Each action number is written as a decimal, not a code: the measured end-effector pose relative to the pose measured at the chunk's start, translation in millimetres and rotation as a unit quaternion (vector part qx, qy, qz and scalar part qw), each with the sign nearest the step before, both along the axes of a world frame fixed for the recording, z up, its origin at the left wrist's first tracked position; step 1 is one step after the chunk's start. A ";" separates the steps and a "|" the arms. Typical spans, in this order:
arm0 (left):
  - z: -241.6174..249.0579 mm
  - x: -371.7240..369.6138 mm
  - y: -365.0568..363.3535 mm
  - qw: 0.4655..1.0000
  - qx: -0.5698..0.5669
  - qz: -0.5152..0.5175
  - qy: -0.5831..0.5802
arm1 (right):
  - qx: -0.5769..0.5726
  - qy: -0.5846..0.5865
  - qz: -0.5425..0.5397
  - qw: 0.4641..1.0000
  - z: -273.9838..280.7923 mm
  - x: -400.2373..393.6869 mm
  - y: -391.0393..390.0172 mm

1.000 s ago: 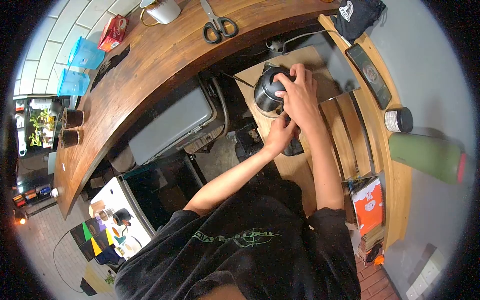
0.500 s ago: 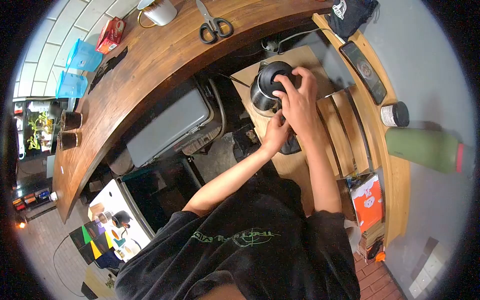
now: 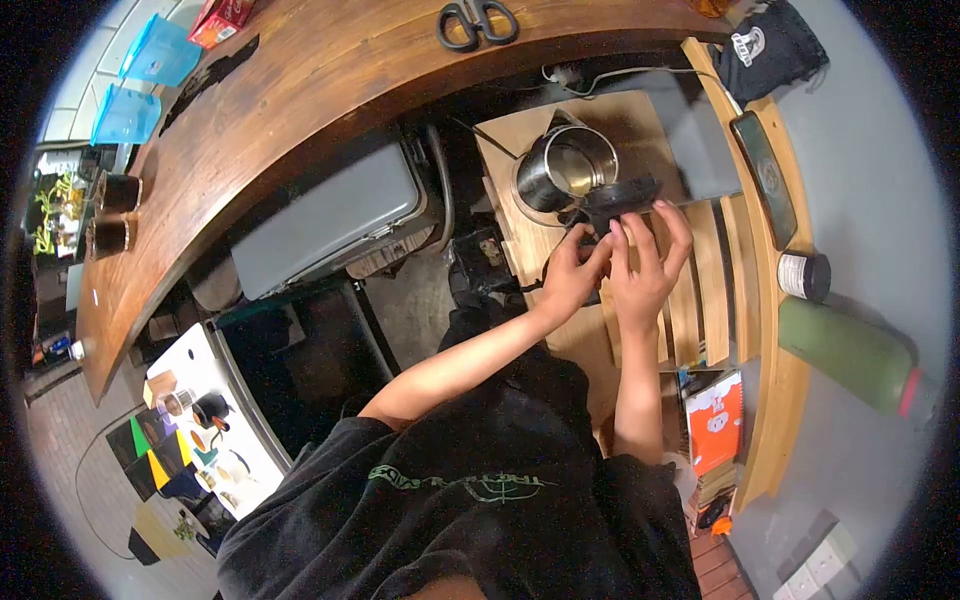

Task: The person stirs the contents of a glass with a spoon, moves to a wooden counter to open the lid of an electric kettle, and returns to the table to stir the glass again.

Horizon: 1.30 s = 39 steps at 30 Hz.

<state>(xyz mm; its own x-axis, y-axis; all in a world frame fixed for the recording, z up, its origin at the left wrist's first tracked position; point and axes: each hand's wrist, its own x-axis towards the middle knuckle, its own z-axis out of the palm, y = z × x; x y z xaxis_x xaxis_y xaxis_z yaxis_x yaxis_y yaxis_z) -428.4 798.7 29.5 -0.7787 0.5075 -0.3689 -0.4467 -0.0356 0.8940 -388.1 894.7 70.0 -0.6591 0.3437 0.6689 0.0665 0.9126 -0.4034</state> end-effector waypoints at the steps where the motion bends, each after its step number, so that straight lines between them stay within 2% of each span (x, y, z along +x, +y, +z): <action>1: -0.4 -1.8 0.1 1.000 0.011 -0.006 -0.014 | -0.004 0.001 -0.009 1.000 -2.5 2.0 -0.8; 8: -0.8 -6.1 -1.9 1.000 0.007 -0.025 -0.011 | 0.000 0.000 -0.022 1.000 -4.9 3.4 -3.5; 12: -1.3 -5.5 1.2 1.000 0.022 0.006 0.016 | -0.031 0.022 0.005 0.999 -5.3 -4.0 -0.5; 17: 3.5 -9.3 2.6 1.000 0.025 0.001 -0.017 | -0.065 0.011 0.036 0.997 5.9 -13.1 8.2; 19: 5.1 -9.9 1.6 1.000 0.020 -0.005 -0.019 | -0.067 -0.061 0.054 0.994 21.6 -20.7 9.6; 26: -0.6 -9.3 2.8 1.000 0.015 -0.013 -0.001 | -0.059 -0.175 0.118 0.976 46.3 -62.8 28.1; 30: 1.1 -9.0 -0.9 1.000 0.004 -0.012 0.029 | -0.090 -0.213 0.159 0.960 45.0 -76.4 35.5; 33: -0.8 -6.5 -3.8 1.000 0.016 -0.021 0.011 | -0.068 -0.227 0.186 0.954 35.3 -83.9 46.9; 35: -3.0 -3.2 -2.4 0.997 -0.010 -0.015 0.071 | -0.072 -0.230 0.188 0.952 30.3 -86.5 47.7; 39: -5.3 -2.5 -1.2 0.998 -0.005 0.006 0.068 | -0.109 -0.240 0.161 0.951 40.7 -90.5 37.0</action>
<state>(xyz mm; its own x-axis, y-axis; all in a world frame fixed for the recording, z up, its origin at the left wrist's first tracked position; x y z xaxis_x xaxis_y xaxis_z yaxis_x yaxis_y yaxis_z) -430.9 797.5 24.2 -0.8279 0.4952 -0.2634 -0.3201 -0.0314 0.9469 -478.5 931.7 110.7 -0.9652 0.1685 0.1998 0.0223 0.8147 -0.5795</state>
